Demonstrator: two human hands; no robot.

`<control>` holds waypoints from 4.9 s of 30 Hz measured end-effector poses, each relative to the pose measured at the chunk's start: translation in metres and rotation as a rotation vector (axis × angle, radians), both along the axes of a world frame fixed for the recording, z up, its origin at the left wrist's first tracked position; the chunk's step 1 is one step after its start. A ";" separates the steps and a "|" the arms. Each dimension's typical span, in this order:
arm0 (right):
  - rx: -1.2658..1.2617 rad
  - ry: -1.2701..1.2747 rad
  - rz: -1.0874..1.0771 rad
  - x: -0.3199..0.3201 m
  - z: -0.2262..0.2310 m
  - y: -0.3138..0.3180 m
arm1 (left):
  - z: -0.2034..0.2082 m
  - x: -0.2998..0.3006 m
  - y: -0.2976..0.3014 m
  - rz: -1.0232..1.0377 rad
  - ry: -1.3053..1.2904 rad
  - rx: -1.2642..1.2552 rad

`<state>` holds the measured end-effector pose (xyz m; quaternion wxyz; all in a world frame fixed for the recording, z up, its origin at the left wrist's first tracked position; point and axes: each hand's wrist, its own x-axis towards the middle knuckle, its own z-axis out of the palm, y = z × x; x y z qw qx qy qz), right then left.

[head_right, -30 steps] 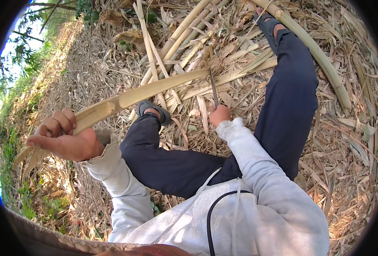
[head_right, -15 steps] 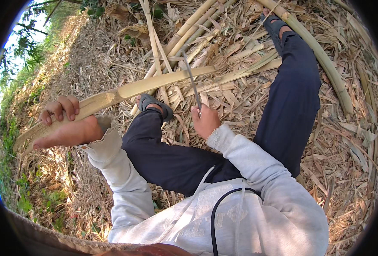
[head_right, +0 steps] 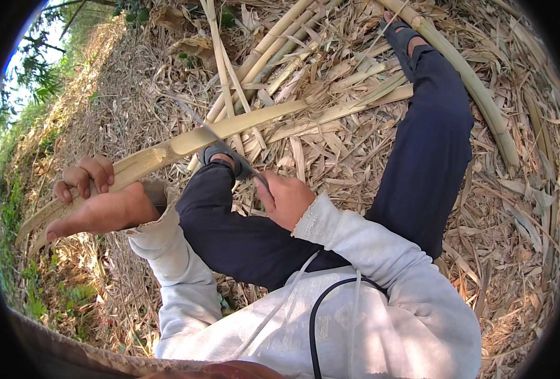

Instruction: The person shaves a strip of bamboo using a knife, holding the bamboo in one hand while using the knife to scrape the surface, sitting on the ground.

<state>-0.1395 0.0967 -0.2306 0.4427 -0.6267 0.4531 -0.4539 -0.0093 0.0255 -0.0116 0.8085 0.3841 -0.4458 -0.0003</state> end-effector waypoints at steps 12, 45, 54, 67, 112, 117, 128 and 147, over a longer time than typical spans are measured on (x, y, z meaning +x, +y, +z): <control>0.058 0.120 0.007 -0.003 -0.028 -0.007 | 0.000 0.004 -0.003 0.009 -0.006 -0.009; 0.012 0.132 -0.075 0.010 -0.064 -0.018 | -0.005 0.006 -0.004 -0.016 -0.002 -0.030; 0.250 0.246 -0.183 0.013 -0.109 -0.023 | -0.007 0.008 -0.001 -0.012 -0.004 -0.040; 0.297 0.333 -0.136 0.009 -0.128 -0.062 | -0.001 0.019 -0.005 0.022 -0.002 0.033; 0.330 0.319 -0.189 0.012 -0.171 -0.054 | -0.007 0.031 -0.010 0.101 0.029 0.013; 0.437 0.464 -0.191 0.012 -0.181 -0.058 | -0.007 0.039 -0.008 0.071 0.010 -0.004; 0.375 0.462 -0.180 0.024 -0.177 -0.052 | -0.010 0.040 -0.006 0.180 -0.050 0.001; 0.525 0.578 -0.148 0.005 -0.225 -0.056 | -0.004 0.045 -0.002 0.185 0.065 -0.022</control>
